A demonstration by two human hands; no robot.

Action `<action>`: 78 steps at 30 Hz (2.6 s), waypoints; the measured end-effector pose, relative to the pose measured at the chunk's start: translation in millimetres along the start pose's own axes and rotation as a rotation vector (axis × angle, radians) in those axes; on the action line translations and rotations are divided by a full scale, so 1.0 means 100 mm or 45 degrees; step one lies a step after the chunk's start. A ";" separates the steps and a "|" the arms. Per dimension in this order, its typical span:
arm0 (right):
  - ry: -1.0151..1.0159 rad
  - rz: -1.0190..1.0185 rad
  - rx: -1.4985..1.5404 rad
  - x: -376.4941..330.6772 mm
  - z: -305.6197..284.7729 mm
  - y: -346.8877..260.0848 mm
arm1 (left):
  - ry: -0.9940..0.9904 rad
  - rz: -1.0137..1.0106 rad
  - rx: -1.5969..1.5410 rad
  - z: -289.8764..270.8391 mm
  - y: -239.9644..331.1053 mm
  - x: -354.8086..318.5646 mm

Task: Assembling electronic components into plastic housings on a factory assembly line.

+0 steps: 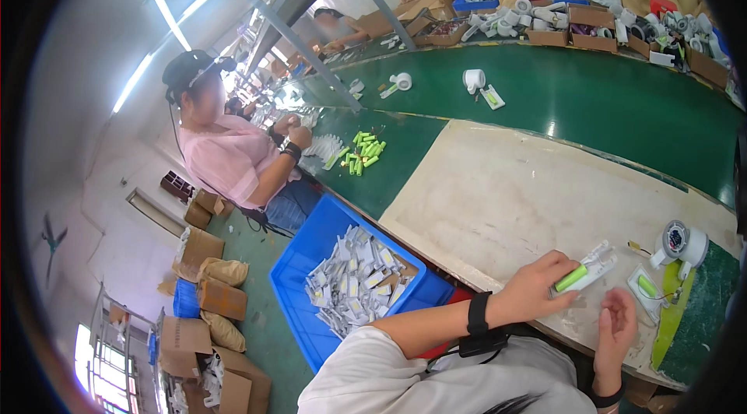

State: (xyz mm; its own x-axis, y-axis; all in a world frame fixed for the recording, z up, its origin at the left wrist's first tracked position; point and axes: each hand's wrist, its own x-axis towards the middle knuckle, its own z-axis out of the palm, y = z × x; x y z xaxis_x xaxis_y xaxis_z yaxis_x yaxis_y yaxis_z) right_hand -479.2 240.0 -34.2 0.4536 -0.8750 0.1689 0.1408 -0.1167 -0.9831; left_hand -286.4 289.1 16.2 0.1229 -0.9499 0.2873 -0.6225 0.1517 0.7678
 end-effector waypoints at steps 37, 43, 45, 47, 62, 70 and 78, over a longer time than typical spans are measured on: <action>0.435 0.121 0.438 0.04 -0.29 -0.30 | -0.109 0.616 0.545 0.22 0.33 0.32; 0.574 0.118 0.320 -0.26 -0.43 -0.45 | -0.175 0.843 0.457 0.55 0.46 0.26; 0.685 0.097 0.275 -0.33 -0.42 -0.46 | -0.205 0.942 0.554 0.52 0.48 0.21; 0.606 0.143 0.071 -0.37 -0.40 -0.48 | -0.216 1.023 0.540 0.47 0.49 0.17; 0.640 -0.513 -0.715 -0.47 -0.98 -0.65 | -0.666 1.037 0.245 0.67 1.06 1.16; 0.550 -0.264 -0.348 -0.49 -1.41 -0.49 | -0.771 1.176 0.440 2.32 1.51 2.85; 0.398 0.006 -0.199 -0.57 -1.53 -0.28 | -0.790 1.214 0.663 3.47 1.50 3.08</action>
State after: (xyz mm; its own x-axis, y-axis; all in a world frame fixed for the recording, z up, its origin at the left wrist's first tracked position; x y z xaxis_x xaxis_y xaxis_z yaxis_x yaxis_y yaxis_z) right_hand -643.5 221.4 -27.6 0.1594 -0.9744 0.1584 -0.0081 -0.1618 -0.9868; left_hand -610.7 -75.7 21.1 -0.8409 -0.5114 0.1773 -0.5122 0.8577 0.0446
